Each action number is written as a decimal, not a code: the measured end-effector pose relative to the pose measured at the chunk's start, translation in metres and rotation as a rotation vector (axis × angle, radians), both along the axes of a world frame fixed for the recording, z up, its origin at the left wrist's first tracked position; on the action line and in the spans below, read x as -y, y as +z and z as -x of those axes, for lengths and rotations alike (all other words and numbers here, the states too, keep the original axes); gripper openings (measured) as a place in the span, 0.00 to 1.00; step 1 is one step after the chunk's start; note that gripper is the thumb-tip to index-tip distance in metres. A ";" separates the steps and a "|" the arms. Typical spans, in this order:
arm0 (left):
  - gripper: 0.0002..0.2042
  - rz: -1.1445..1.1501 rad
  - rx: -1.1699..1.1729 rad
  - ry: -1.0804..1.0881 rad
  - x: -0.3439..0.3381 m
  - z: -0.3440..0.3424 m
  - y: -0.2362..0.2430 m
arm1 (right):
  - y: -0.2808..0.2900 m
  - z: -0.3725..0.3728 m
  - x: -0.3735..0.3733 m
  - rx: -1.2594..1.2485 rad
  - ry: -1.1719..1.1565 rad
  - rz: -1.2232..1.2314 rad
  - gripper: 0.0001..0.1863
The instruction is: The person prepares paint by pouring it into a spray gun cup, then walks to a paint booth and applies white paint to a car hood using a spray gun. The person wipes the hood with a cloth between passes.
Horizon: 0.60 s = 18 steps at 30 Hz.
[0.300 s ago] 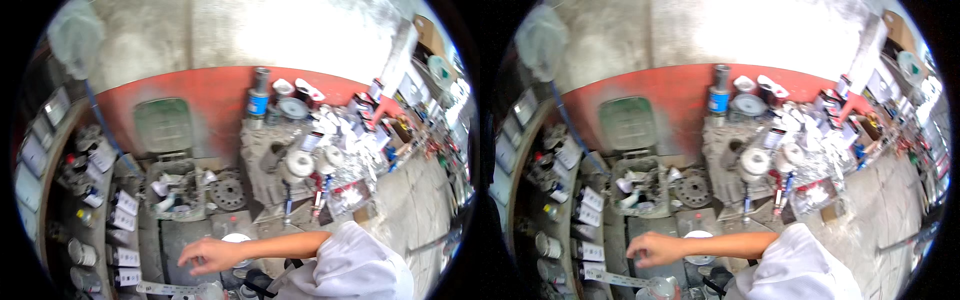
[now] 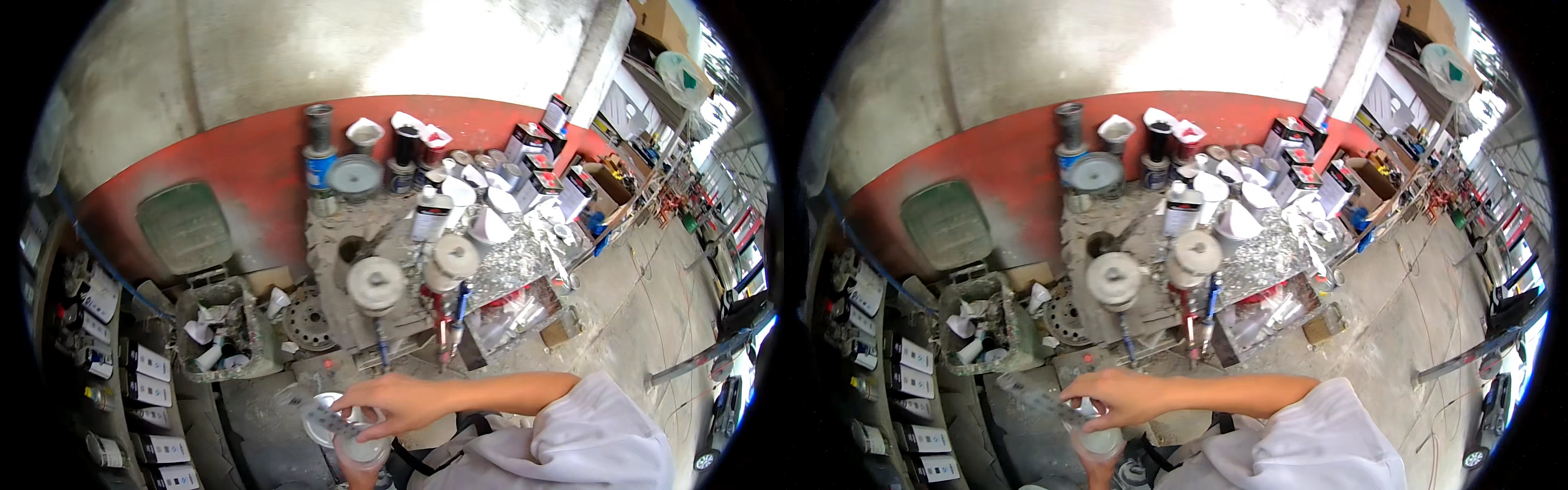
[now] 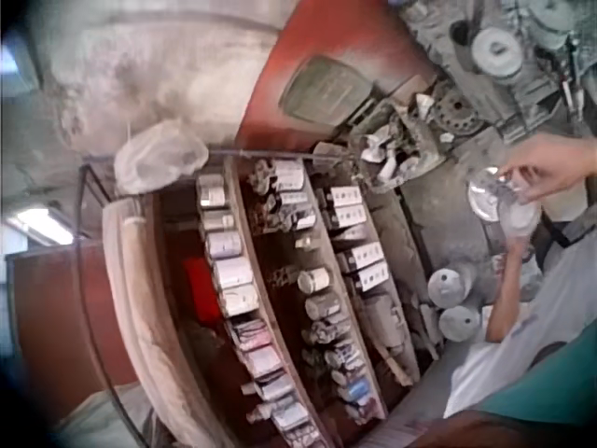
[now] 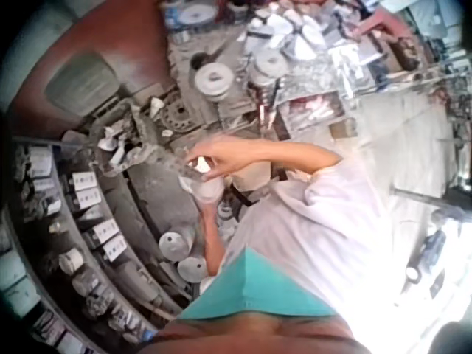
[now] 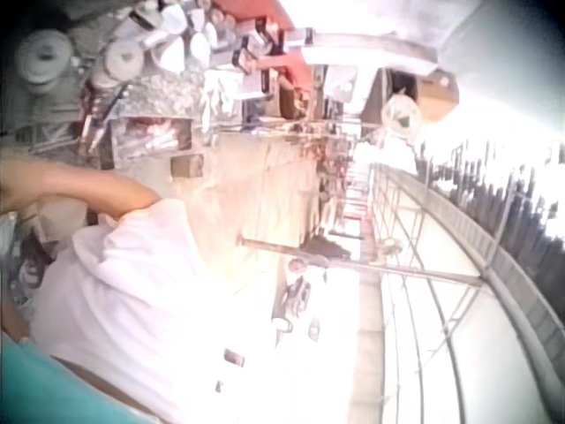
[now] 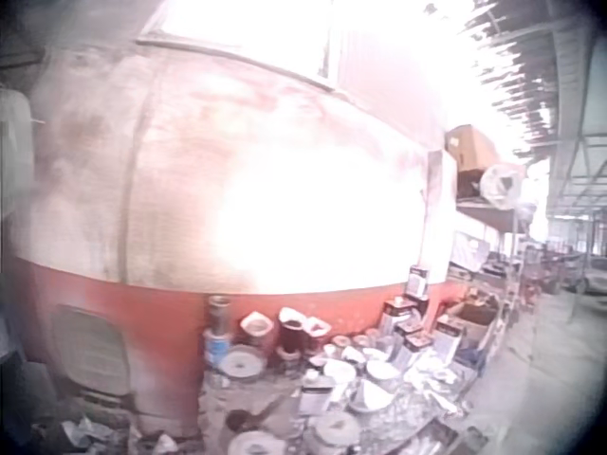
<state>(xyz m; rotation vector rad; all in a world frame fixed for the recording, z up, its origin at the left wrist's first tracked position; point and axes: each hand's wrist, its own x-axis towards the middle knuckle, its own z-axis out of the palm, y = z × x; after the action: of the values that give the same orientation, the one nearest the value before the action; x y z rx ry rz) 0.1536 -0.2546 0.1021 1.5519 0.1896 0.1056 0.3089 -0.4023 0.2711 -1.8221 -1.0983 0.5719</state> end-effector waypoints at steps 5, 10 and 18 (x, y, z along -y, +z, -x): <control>0.38 0.086 0.037 -0.263 0.155 -0.061 -0.005 | -0.008 -0.050 0.165 0.217 -0.033 0.061 0.16; 0.36 0.212 -0.014 -0.324 0.296 -0.135 0.002 | -0.006 -0.121 0.305 0.364 0.064 -0.028 0.12; 0.39 -0.006 0.086 -0.253 0.420 -0.209 0.050 | 0.054 -0.181 0.441 0.465 -0.015 0.012 0.07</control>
<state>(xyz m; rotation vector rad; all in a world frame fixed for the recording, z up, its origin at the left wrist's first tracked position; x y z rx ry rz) 0.3629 -0.6744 0.1526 1.5616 -0.0750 -0.0263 0.4897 -0.8431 0.3249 -2.0278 -1.3833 0.1430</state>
